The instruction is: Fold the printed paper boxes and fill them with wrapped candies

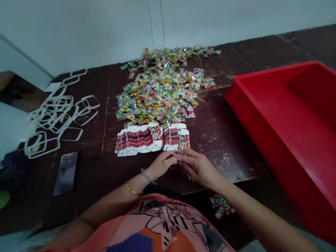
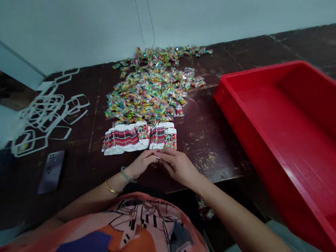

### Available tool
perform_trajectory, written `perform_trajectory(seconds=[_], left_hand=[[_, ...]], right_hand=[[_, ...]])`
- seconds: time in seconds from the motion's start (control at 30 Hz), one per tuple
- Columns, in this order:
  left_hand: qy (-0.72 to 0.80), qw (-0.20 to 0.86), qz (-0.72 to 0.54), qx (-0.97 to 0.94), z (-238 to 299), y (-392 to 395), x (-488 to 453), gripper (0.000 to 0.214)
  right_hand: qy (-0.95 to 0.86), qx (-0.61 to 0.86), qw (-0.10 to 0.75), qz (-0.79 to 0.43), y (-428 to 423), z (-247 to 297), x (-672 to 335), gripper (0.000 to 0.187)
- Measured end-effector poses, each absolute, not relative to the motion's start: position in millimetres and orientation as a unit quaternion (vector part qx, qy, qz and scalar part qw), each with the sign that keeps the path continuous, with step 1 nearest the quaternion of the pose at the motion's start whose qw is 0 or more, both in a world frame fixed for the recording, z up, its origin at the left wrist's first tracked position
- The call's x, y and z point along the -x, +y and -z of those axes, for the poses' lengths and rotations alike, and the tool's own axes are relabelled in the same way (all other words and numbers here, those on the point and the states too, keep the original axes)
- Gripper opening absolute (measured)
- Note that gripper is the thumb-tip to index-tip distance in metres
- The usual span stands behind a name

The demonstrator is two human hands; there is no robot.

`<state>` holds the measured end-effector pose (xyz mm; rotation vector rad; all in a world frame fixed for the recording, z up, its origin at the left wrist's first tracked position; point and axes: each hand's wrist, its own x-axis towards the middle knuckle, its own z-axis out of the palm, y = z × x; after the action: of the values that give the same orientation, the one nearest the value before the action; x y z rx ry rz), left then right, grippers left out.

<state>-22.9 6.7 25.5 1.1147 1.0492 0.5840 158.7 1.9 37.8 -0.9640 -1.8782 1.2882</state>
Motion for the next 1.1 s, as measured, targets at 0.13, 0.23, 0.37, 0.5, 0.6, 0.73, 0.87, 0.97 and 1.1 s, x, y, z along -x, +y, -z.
perform_trajectory(seconds=[0.13,0.23,0.37,0.5,0.6,0.73,0.87,0.97,1.1], left_hand=[[0.444,0.739,-0.240,-0.446,-23,9,22,0.038],[0.368,0.786,-0.235,-0.438,-21,7,25,0.042],[0.334,0.822,-0.213,-0.409,-19,-2,29,0.045],[0.332,0.862,-0.178,-0.338,-14,-20,20,0.047],[0.327,0.856,-0.142,-0.374,-9,-28,15,0.048],[0.436,0.786,-0.182,-0.399,1,-19,23,0.042],[0.474,0.772,-0.232,-0.354,6,-6,38,0.038],[0.451,0.799,-0.230,-0.325,4,-3,43,0.041],[0.350,0.871,-0.261,-0.228,1,-5,32,0.038]], right_hand=[[-0.700,0.381,0.335,-0.503,2,-42,-169,0.025],[-0.650,0.407,0.334,-0.549,7,-39,-175,0.022],[-0.678,0.409,0.351,-0.499,-2,-31,-173,0.024],[-0.703,0.434,0.363,-0.430,-35,-20,-184,0.032],[-0.691,0.461,0.289,-0.476,-55,-20,-217,0.027],[-0.761,0.470,0.164,-0.418,-43,-15,-240,0.031],[-0.817,0.479,0.208,-0.243,2,13,-204,0.059],[-0.834,0.463,0.257,-0.155,10,26,-182,0.033],[-0.861,0.380,0.301,-0.153,-28,16,-177,0.027]])
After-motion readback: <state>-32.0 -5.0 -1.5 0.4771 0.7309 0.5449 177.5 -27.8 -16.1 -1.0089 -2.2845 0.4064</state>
